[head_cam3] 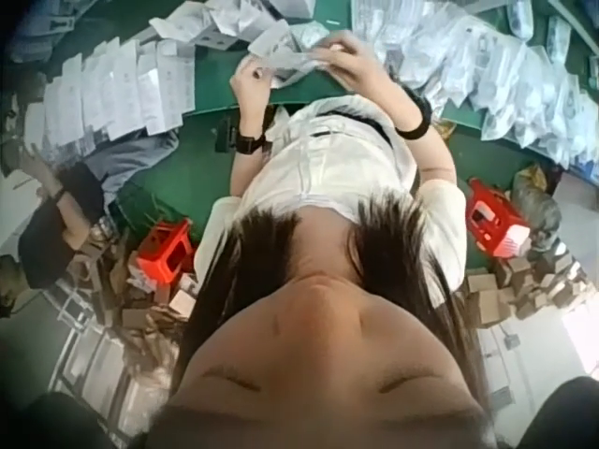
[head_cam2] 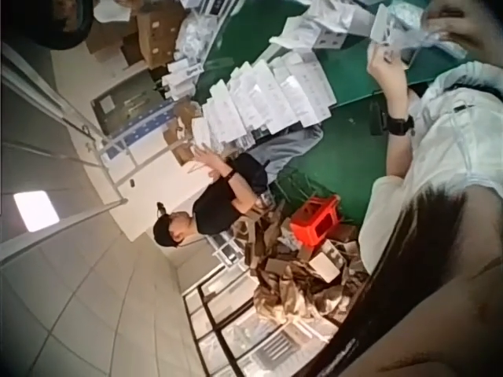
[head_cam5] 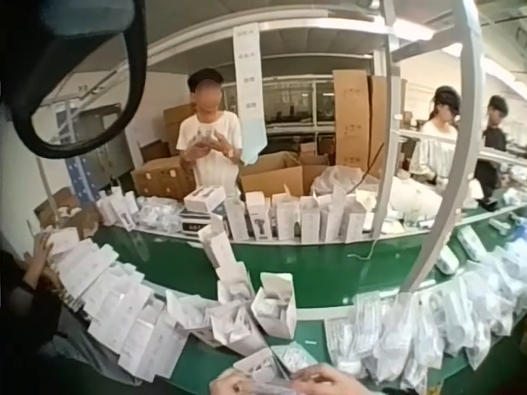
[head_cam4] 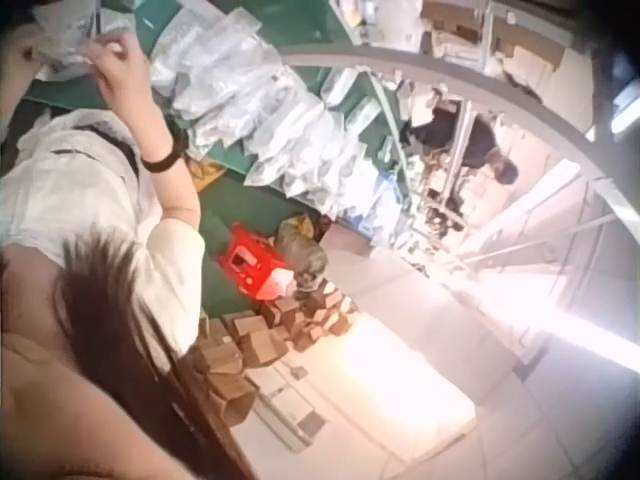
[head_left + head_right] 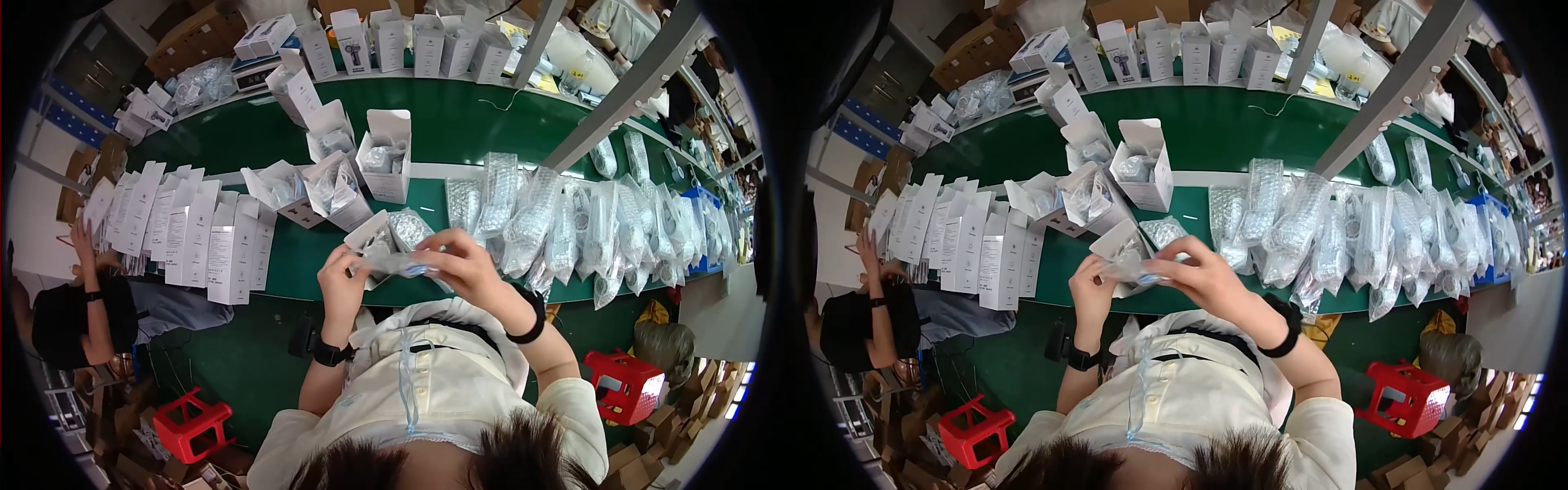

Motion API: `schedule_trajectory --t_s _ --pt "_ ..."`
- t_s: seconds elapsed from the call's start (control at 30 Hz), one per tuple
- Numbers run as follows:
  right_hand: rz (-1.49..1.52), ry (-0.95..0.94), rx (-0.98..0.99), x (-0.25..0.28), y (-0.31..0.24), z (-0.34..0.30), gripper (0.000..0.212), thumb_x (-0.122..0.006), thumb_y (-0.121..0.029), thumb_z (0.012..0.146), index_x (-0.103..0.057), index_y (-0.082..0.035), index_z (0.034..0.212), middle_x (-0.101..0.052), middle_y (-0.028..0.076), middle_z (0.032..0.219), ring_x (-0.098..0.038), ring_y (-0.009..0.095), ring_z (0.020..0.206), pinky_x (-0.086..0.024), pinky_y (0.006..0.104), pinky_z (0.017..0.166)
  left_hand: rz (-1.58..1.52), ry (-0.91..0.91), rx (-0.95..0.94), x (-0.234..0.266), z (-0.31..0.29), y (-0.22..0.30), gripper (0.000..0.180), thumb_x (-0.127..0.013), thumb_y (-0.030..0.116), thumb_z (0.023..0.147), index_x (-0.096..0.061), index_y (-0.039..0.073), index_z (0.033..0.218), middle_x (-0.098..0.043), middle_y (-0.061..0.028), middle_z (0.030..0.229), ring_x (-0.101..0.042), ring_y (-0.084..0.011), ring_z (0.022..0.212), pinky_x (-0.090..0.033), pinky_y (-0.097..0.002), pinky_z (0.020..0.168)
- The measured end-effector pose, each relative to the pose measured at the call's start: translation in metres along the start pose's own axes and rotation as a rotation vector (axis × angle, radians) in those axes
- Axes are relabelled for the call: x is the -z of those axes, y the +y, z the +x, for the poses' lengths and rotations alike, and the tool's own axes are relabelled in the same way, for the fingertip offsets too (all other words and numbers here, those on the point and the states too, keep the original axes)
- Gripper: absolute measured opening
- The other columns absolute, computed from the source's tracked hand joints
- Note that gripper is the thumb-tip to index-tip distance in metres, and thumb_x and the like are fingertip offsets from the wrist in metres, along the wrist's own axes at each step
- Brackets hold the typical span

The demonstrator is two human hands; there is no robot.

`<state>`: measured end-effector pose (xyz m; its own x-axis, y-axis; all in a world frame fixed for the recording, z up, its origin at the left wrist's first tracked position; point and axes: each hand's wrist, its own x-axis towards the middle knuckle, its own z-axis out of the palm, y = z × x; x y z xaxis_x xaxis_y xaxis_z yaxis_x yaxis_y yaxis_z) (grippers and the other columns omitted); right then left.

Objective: Packaging small electronic or industrial components into white boxes on an assembly line.

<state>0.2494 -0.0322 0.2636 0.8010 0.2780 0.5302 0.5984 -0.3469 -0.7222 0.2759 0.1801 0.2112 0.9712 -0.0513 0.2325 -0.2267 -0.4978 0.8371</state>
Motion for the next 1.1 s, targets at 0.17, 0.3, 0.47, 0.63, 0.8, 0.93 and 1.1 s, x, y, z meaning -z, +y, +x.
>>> schedule_trajectory --t_s 0.17,0.3,0.47,0.63,0.8,0.93,1.1 --pt "-0.341 -0.242 0.252 -0.048 0.03 0.02 0.021 -0.06 -0.007 0.073 -0.061 -0.009 0.094 -0.053 0.007 0.095 -0.054 0.026 0.094 -0.041 0.0425 0.086 -0.209 -0.04 0.103 0.002 0.007 -0.023 0.008 -0.066 -0.002 0.066 -0.06 -0.004 0.072 -0.06 -0.0114 0.086 -0.056 -0.0133 0.065 -0.044 -0.0239 0.058" --pt "-0.474 -0.357 0.239 -0.055 0.018 0.026 0.017 -0.06 -0.016 0.074 -0.061 -0.009 0.09 -0.053 0.005 0.095 -0.051 0.025 0.099 -0.032 0.0498 0.095 -0.41 -0.026 0.281 0.0 0.005 -0.036 0.009 -0.066 -0.001 0.069 -0.061 -0.005 0.076 -0.061 -0.0108 0.089 -0.055 -0.0112 0.067 -0.043 -0.0234 0.058" --pt "-0.608 -0.408 0.159 -0.072 0.024 0.018 0.022 -0.063 -0.025 0.071 -0.061 -0.009 0.086 -0.054 0.002 0.094 -0.047 0.023 0.105 -0.028 0.0539 0.097 -0.449 0.008 0.268 -0.004 0.002 -0.032 0.005 -0.059 -0.008 0.073 -0.058 -0.007 0.077 -0.058 -0.0039 0.08 -0.054 -0.0082 0.072 -0.042 -0.0198 0.061" --pt "-0.592 -0.183 0.334 -0.08 0.039 -0.005 0.026 -0.064 -0.028 0.07 -0.062 -0.01 0.088 -0.053 0.003 0.097 -0.044 0.023 0.108 -0.025 0.055 0.098 -0.401 0.043 0.243 -0.005 0.0 -0.038 0.01 -0.065 0.002 0.074 -0.059 -0.005 0.077 -0.061 -0.0071 0.086 -0.048 -0.0063 0.062 -0.036 -0.0204 0.051" --pt "-0.451 -0.428 0.173 -0.072 0.045 -0.005 0.035 -0.067 -0.028 0.069 -0.058 -0.011 0.098 -0.052 0.005 0.1 -0.044 0.023 0.11 -0.023 0.0561 0.098 -0.283 0.081 0.152 -0.013 0.006 -0.032 0.009 -0.063 0.002 0.075 -0.057 -0.004 0.076 -0.06 -0.0057 0.083 -0.045 -0.0063 0.058 -0.034 -0.0206 0.048" --pt "-0.244 -0.259 0.225 -0.052 0.064 -0.009 0.065 -0.074 -0.03 0.063 -0.044 -0.012 0.118 -0.049 0.01 0.109 -0.041 0.025 0.114 -0.023 0.0548 0.098 -0.315 0.092 0.121 -0.008 0.001 -0.027 0.008 -0.061 0.002 0.076 -0.056 -0.004 0.075 -0.06 -0.0051 0.081 -0.045 -0.007 0.056 -0.032 -0.021 0.047" --pt "0.269 -0.116 -0.213 -0.054 0.077 -0.033 0.107 -0.083 -0.025 0.053 -0.016 -0.009 0.135 -0.037 0.016 0.125 -0.036 0.026 0.12 -0.023 0.0441 0.101 -0.337 -0.035 0.133 -0.008 -0.008 0.017 0.005 -0.059 0.0 0.078 -0.055 -0.003 0.078 -0.06 -0.0063 0.086 -0.05 -0.0089 0.061 -0.036 -0.0212 0.05"
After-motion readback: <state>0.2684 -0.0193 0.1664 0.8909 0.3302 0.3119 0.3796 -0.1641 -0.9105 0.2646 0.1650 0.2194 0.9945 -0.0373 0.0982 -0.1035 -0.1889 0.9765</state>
